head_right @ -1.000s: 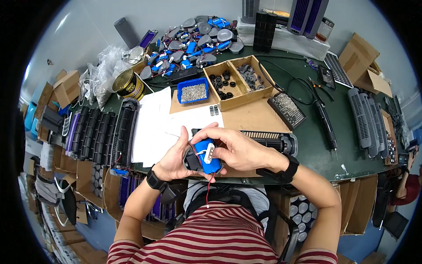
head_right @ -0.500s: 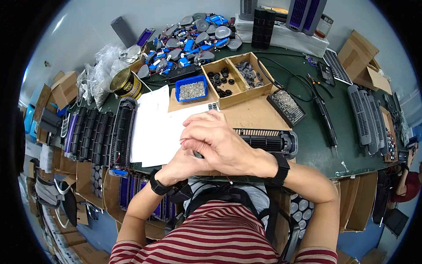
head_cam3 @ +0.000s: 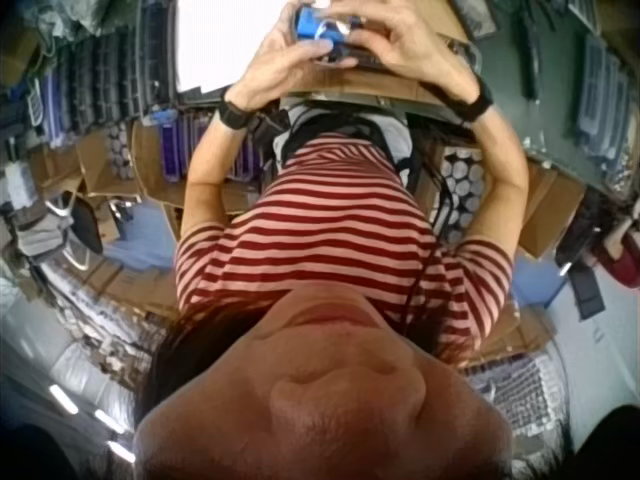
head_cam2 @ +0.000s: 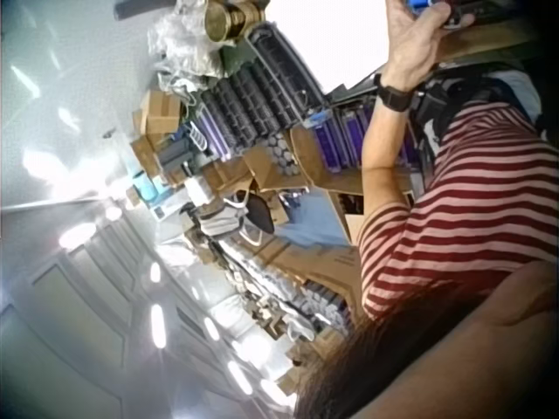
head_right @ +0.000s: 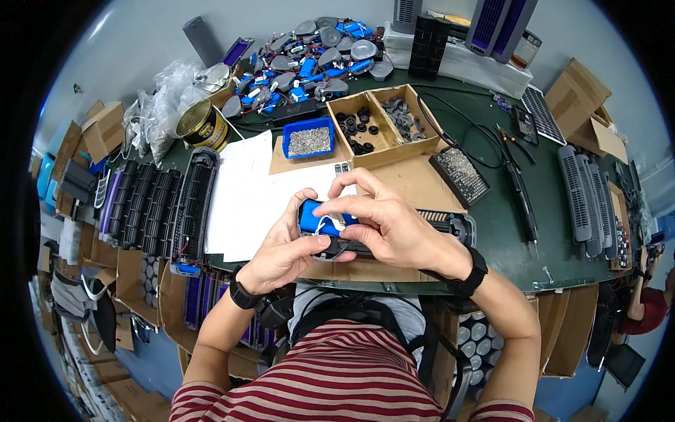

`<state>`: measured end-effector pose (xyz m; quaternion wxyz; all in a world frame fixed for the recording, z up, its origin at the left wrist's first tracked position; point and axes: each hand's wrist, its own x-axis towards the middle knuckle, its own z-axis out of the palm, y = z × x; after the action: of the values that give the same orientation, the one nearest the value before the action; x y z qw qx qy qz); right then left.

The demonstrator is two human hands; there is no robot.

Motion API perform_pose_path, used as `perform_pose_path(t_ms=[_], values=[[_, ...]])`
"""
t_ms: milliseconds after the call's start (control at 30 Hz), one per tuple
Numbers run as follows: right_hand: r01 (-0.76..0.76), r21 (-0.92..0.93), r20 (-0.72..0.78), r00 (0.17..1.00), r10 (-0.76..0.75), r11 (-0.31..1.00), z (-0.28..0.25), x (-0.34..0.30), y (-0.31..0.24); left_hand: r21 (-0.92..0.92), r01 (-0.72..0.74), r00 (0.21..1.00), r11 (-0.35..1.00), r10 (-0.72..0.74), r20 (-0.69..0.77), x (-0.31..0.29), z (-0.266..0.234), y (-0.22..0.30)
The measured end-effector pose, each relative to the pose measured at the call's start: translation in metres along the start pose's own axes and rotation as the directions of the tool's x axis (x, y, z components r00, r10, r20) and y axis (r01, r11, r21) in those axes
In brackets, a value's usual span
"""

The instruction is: Assembling and securing components inside a plastic housing using an electric screwdriver and a heat gun.

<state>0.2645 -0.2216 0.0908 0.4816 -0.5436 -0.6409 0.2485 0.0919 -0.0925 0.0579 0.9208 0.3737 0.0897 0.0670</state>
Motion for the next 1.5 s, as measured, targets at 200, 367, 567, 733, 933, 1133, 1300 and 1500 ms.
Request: perform_pose_path(t_ms=[200,367,567,733,933,1133,1300,1500], values=[[-0.019,-0.068,-0.038,0.999,0.016,0.998,0.002,-0.004,0.008,0.332,0.034,0.997,0.943,-0.008,-0.078,0.003,0.006,-0.004],[-0.269,0.072,-0.114,0.954,0.276,0.960,0.003,-0.010,0.010,0.405,-0.095,0.990,0.909,0.130,-0.058,0.006,-0.002,-0.012],[-0.058,-0.120,-0.204,0.978,0.032,0.991,0.009,-0.016,0.010,0.182,-0.100,0.983,0.978,0.125,-0.131,0.011,-0.004,-0.012],[0.217,-0.319,-0.044,0.969,-0.243,0.923,0.019,-0.020,-0.003,0.134,-0.062,0.975,0.989,0.089,-0.203,0.013,-0.006,-0.010],[0.076,-0.349,-0.198,0.968,-0.153,0.934,0.022,-0.022,-0.004,0.204,-0.213,0.954,0.956,0.248,-0.167,0.015,0.006,-0.011],[0.231,-0.343,-0.071,0.960,-0.270,0.911,0.020,-0.022,-0.006,0.219,-0.191,0.965,0.957,0.224,-0.138,0.014,0.006,-0.016],[0.101,-0.316,-0.214,0.961,-0.175,0.943,0.019,-0.024,0.005,0.378,-0.283,0.945,0.881,0.323,-0.044,0.015,0.000,-0.026],[0.041,-0.430,-0.265,0.949,-0.170,0.902,0.022,-0.031,-0.002,0.441,-0.251,0.947,0.862,0.313,-0.072,0.010,0.011,-0.019]])
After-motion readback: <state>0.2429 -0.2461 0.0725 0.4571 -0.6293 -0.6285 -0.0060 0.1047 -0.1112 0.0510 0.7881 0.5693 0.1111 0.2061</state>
